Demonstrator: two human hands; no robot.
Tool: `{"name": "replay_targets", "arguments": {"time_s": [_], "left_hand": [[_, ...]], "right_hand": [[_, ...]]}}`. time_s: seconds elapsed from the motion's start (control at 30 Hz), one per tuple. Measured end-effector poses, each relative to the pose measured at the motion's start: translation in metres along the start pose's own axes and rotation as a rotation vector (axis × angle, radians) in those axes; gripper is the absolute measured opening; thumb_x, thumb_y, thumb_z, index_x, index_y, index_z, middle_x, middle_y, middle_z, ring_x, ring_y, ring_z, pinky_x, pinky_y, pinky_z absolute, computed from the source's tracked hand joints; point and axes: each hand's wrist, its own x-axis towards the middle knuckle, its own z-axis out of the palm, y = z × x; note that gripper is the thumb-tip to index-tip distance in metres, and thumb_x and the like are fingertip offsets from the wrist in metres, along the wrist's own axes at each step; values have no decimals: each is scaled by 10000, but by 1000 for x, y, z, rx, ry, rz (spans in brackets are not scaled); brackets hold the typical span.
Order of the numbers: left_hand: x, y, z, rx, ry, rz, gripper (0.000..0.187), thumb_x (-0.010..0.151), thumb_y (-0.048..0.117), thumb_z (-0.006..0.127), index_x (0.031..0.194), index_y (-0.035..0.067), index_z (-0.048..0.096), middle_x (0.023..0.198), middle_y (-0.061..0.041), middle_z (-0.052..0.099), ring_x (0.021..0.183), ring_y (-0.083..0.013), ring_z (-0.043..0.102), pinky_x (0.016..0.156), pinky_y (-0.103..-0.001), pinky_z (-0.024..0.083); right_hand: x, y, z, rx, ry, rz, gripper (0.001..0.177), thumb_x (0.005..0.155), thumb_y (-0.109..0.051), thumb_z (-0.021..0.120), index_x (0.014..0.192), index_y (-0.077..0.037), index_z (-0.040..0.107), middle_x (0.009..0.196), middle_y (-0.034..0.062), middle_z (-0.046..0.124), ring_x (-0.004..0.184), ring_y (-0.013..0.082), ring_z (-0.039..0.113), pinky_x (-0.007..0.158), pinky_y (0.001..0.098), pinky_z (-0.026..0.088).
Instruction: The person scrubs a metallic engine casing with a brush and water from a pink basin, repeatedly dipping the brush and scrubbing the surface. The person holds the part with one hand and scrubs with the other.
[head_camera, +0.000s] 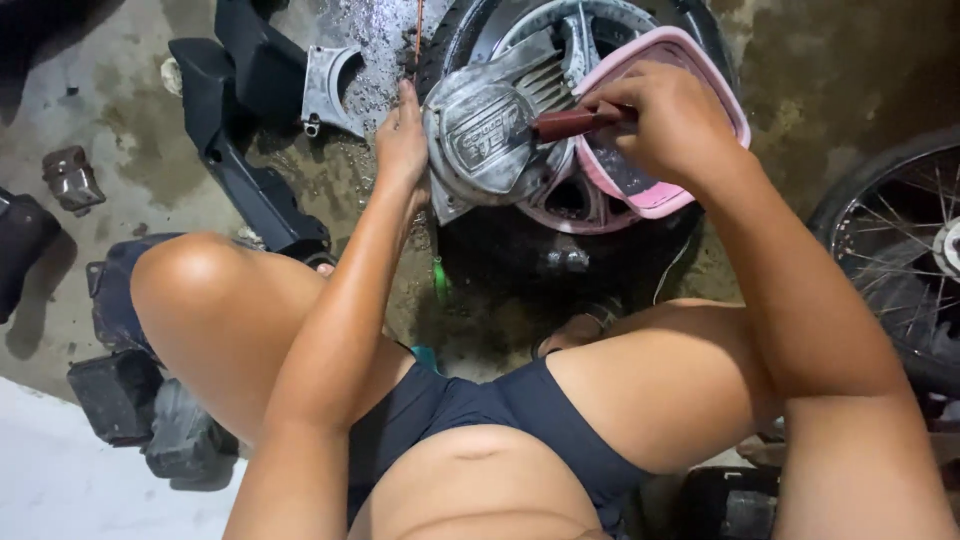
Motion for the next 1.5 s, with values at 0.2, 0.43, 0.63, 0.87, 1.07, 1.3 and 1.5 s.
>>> {"name": "replay_targets", "arguments": {"time_s": [0.2,0.43,0.63,0.87,1.07,1.3,1.5], "left_hand": [[39,-25,-10,239,38,81,1004,832,728,298,1558,37,350,1575,-200,451,1433,-365,474,1222,-474,362],[-14,4,-9,52,-35,-62,826,932,592,260,1602,111,312,944,-150,774,716,-283,799,731,-418,739],[-12,-7,-21,-53,-48,-29,800,955,554,305,1596,75,285,1238,-239,716,981,-362,746,878,-482,644],[-2,-26,-50,372,-51,187,852,986,643,229,1500,0,447,1442,-284,520,1345,-395,426,1156,-499,290],[6,-27,-44,237,-5,-32,878,893,659,342,1543,72,403,1568,-162,472,1383,-352,553,1139,-455,494],[-6,-27,-33,8,-57,-109,822,921,573,405,1561,58,390,1183,-203,748,1008,-355,772,861,-479,674],[-14,-25,-26,118,-99,-113,868,929,598,348,1608,64,255,1163,-206,747,771,-269,781,728,-408,716]], "right_hand": [[0,34,-5,-126,77,25,472,803,-60,754,1240,-235,787,1179,69,670,1040,364,614,775,498,478],[30,120,51,-472,-351,552,325,916,-368,665,1118,-146,787,1050,169,769,931,399,744,748,483,608],[31,157,116,-329,-428,474,396,668,-229,843,1062,-265,812,1061,79,796,1070,341,741,889,429,592],[30,149,77,298,-230,451,268,714,-147,833,974,-159,772,827,139,722,819,265,657,614,351,528],[2,27,-1,151,-182,307,315,840,-86,790,1129,-212,799,935,23,711,824,196,549,729,363,414],[-9,4,4,-129,15,-4,449,746,35,673,1151,-122,785,1144,107,704,1016,388,617,761,493,466],[-13,35,-2,-175,132,-9,478,747,42,713,1187,-130,788,1152,82,672,1028,358,607,750,500,478]]}}
